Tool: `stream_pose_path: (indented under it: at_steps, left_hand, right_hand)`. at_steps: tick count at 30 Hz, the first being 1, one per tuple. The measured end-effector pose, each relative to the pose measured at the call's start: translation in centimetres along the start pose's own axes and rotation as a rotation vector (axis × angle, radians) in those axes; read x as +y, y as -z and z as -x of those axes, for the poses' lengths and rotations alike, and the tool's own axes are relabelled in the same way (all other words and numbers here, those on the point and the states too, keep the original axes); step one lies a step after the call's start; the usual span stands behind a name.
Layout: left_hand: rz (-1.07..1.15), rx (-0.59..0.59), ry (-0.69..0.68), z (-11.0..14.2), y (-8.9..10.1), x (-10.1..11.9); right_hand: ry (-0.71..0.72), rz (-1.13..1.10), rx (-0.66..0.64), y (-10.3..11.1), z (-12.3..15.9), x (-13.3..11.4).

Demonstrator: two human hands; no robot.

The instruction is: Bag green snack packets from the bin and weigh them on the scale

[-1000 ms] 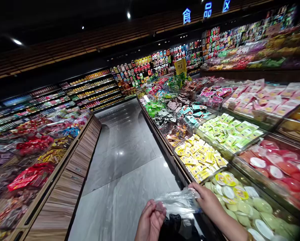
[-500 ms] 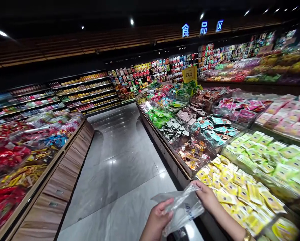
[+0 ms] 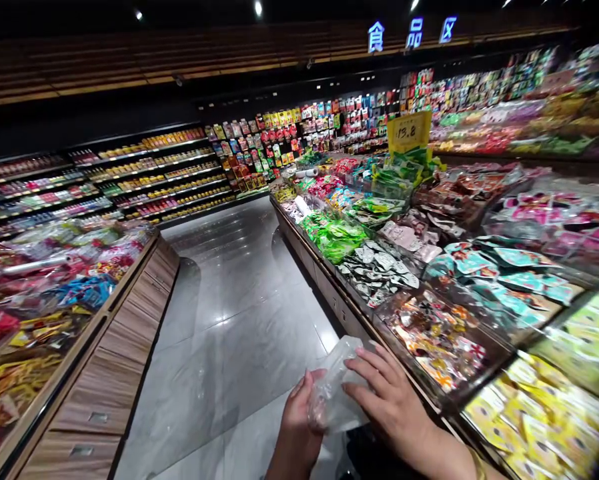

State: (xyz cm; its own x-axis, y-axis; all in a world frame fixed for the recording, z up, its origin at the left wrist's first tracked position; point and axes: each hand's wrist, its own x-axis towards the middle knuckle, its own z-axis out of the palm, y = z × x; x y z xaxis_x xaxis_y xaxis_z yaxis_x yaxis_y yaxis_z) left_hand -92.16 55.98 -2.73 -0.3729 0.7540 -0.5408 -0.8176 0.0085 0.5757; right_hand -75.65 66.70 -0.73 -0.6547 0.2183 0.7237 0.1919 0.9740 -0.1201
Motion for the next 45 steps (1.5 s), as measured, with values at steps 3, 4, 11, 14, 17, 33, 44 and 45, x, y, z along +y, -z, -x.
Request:
stream_pose_path:
  at_steps: [3, 4, 11, 14, 17, 33, 44, 45]
  left_hand:
    - [-0.072, -0.074, -0.018, -3.3, -1.1, 3.7]
    - [-0.118, -0.115, -0.016, -4.5, -1.7, 5.0]
    - [-0.4, -0.209, 0.145, -15.0, -6.6, 14.1]
    - [-0.348, -0.091, 0.146, -20.4, -7.7, 17.6]
    - [-0.128, -0.008, 0.147, -25.6, -8.5, 20.7]
    - [0.004, -0.088, 0.352, -49.5, -16.3, 35.0]
    - [-0.227, -0.166, 0.597, -63.8, -22.0, 42.0]
    - [-0.234, -0.175, 0.612, -64.7, -22.5, 42.1]
  right_hand:
    - [-0.003, -0.015, -0.063, -5.0, -3.2, 3.7]
    - [-0.036, -0.005, -0.101, -6.7, -4.3, 5.3]
    - [-0.297, 0.099, -0.295, -15.9, -13.0, 17.6]
    - [-0.374, 0.013, -0.338, -18.3, -16.6, 21.8]
    - [-0.365, -0.146, -0.37, -19.7, -19.2, 24.8]
    - [-1.212, 0.176, -0.316, -32.6, -26.3, 54.4]
    - [-1.355, 0.276, -0.486, -36.6, -28.5, 58.5]
    - [-1.367, 0.277, -0.482, -36.5, -28.6, 58.7]
